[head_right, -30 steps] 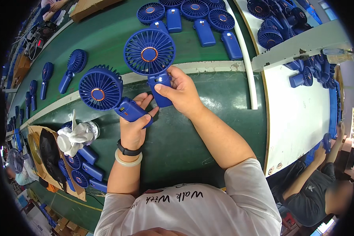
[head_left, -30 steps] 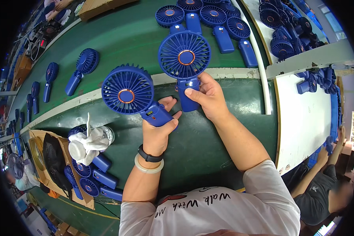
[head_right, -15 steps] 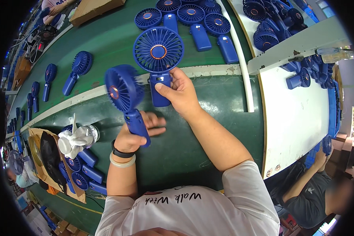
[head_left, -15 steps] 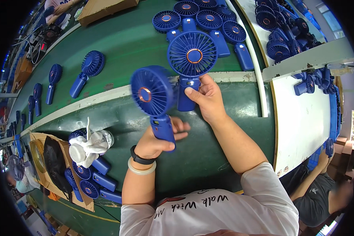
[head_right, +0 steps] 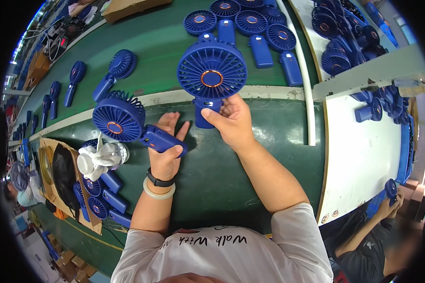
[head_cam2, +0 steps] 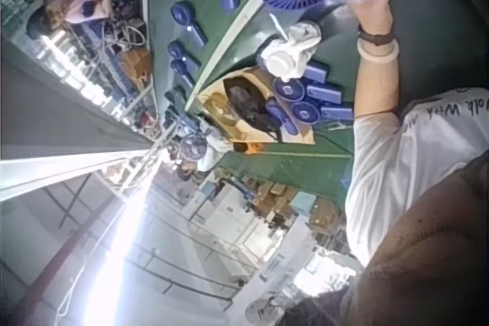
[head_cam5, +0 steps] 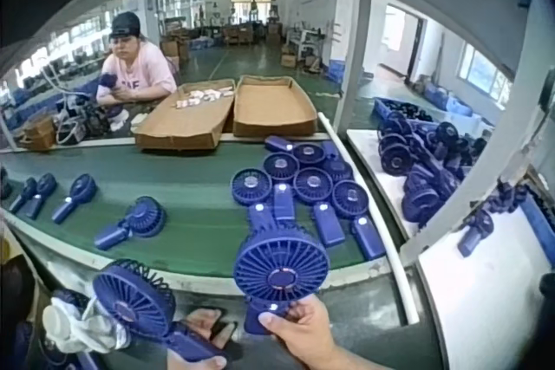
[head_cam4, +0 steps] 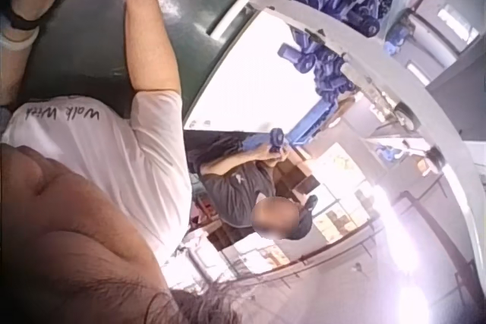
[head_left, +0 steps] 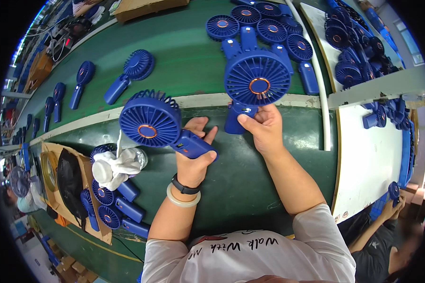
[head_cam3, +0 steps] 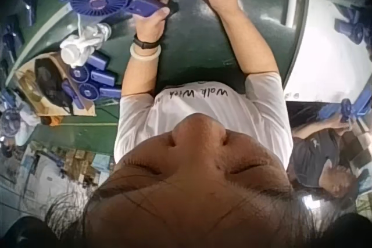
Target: The person assembles blue handheld fans on a green workbench. They pick up fan heads and handles, connect them, and test the units by pressing buttons. The person also wipes the fans with a white cloth and stacks the finished units.
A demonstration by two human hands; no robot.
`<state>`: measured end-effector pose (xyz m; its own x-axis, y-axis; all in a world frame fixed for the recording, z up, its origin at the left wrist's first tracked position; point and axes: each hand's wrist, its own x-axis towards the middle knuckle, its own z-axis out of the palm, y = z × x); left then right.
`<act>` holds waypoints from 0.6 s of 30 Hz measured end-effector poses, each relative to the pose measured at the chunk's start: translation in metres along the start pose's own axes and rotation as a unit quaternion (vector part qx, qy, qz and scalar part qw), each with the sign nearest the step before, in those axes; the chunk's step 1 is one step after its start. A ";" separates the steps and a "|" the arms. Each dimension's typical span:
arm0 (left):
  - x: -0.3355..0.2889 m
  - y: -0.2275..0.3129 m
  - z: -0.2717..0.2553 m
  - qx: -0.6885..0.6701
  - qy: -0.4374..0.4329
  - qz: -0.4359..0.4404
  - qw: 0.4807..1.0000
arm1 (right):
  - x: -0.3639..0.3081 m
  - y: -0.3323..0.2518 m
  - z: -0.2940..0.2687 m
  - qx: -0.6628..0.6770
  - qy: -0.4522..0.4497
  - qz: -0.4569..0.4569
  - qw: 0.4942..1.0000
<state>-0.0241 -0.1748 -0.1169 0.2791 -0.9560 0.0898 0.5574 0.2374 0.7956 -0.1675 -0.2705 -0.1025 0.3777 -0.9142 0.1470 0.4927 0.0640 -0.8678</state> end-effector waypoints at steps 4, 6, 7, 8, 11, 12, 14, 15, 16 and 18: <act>-0.002 0.000 -0.003 0.004 -0.015 -0.005 1.000 | -0.005 0.000 0.005 -0.016 -0.018 -0.018 1.000; -0.001 0.001 -0.002 0.005 -0.022 -0.010 1.000 | -0.007 -0.001 0.008 -0.025 -0.026 -0.026 0.999; -0.001 0.000 -0.004 0.008 -0.025 -0.009 1.000 | -0.008 0.000 0.007 -0.029 -0.039 -0.017 0.999; -0.002 0.000 -0.007 0.010 -0.029 -0.007 0.999 | -0.009 0.002 0.007 -0.023 -0.039 -0.012 0.999; -0.001 0.000 -0.005 0.005 -0.035 -0.016 0.999 | -0.009 0.004 0.008 -0.014 -0.041 0.013 0.999; -0.001 0.000 -0.004 0.001 -0.036 -0.020 0.999 | -0.009 0.004 0.008 -0.022 -0.049 0.009 0.999; 0.000 0.003 0.001 -0.017 -0.026 -0.033 0.999 | -0.009 0.006 0.010 -0.039 -0.064 0.003 0.997; 0.000 0.004 0.002 -0.024 -0.020 -0.039 0.999 | -0.009 0.006 0.010 -0.055 -0.068 -0.001 0.996; 0.000 0.005 0.002 -0.020 -0.021 -0.041 0.999 | -0.010 0.006 0.010 -0.058 -0.070 -0.006 0.996; -0.001 0.005 0.002 -0.011 -0.024 -0.045 0.999 | -0.011 0.009 0.009 -0.065 -0.074 -0.015 0.995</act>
<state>-0.0231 -0.1734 -0.1117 0.1898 -0.9807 0.0463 0.5965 0.1527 0.7880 -0.1598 -0.2566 -0.1079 0.4808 -0.8450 0.2343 0.4039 -0.0237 -0.9145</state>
